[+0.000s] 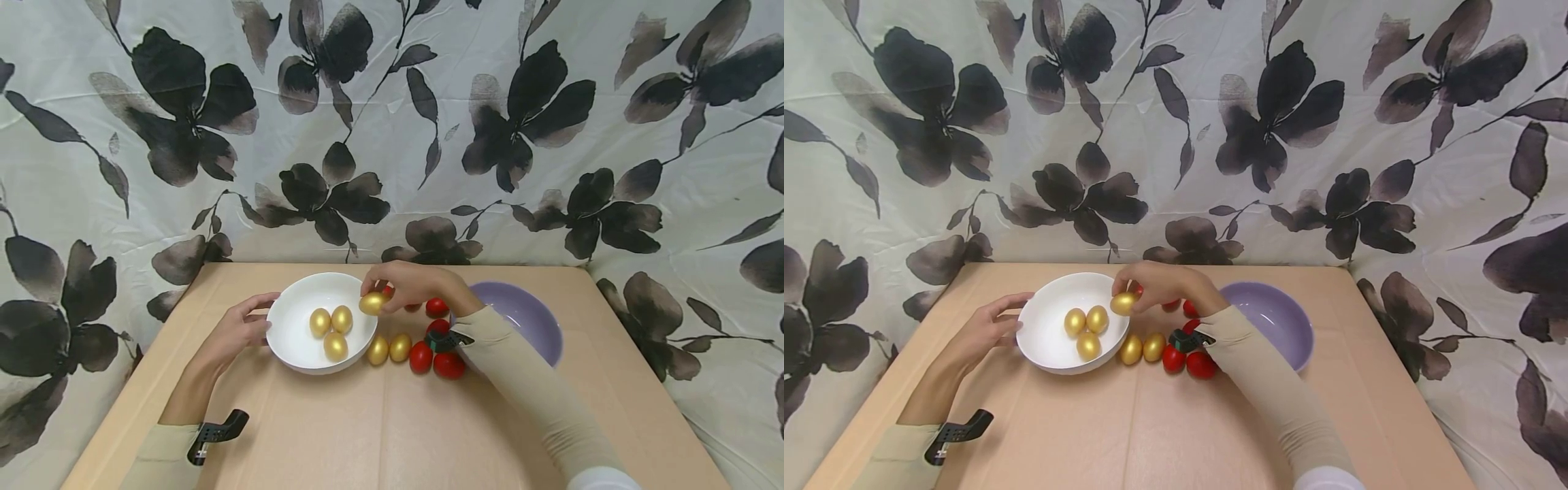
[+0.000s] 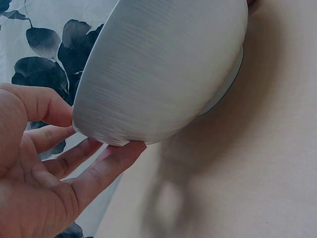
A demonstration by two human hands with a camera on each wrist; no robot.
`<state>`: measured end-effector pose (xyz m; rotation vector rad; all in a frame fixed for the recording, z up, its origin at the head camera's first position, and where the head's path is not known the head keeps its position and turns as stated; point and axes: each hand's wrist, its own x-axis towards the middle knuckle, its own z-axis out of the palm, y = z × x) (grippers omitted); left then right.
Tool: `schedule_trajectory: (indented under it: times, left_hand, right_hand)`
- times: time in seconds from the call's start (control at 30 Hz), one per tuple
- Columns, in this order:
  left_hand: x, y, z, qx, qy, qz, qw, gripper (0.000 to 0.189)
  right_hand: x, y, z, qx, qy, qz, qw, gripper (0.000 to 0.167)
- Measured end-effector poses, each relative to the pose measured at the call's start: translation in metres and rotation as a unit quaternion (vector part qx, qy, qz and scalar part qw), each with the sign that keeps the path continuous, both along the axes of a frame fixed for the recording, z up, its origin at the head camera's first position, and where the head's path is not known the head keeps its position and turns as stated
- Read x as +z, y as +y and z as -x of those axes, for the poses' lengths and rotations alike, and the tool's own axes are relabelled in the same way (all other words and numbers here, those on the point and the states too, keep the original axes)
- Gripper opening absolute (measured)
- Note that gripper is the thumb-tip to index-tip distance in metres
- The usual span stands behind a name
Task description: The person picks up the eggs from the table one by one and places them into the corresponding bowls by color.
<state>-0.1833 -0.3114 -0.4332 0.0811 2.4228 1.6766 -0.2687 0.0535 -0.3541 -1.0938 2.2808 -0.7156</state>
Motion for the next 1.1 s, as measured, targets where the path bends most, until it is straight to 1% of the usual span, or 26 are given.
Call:
schedule_trajectory:
  times: [0.17, 0.3, 0.4, 0.43, 0.67, 0.97, 1.1]
  left_hand:
    - [0.001, 0.001, 0.001, 0.001, -0.003, 0.001, 1.0000, 0.060]
    - [0.001, 0.000, 0.002, 0.001, -0.006, 0.005, 1.0000, 0.060]
    - [0.001, -0.001, 0.003, -0.001, -0.006, 0.003, 1.0000, 0.060]
    - [0.000, -0.001, 0.004, -0.001, -0.005, 0.002, 1.0000, 0.060]
    - [0.000, -0.002, 0.007, -0.004, 0.001, 0.003, 1.0000, 0.060]
    - [-0.001, 0.001, 0.008, 0.000, 0.001, 0.000, 1.0000, 0.060]
    - [-0.002, 0.003, 0.009, 0.001, 0.002, -0.002, 1.0000, 0.060]
  right_hand:
    - [0.000, -0.005, -0.002, 0.008, 0.001, 0.000, 1.0000, 0.037]
    - [-0.002, -0.010, 0.000, 0.026, 0.022, -0.001, 0.9994, 0.036]
    - [-0.005, -0.013, 0.003, 0.046, 0.050, 0.002, 0.9977, 0.035]
    - [-0.005, -0.014, 0.003, 0.049, 0.053, 0.003, 0.9974, 0.036]
    - [-0.007, -0.020, 0.005, 0.060, 0.050, 0.010, 0.9969, 0.038]
    - [-0.012, -0.025, 0.010, 0.084, 0.072, 0.006, 0.9938, 0.036]
    - [-0.015, -0.027, 0.011, 0.087, 0.060, 0.011, 0.9943, 0.036]
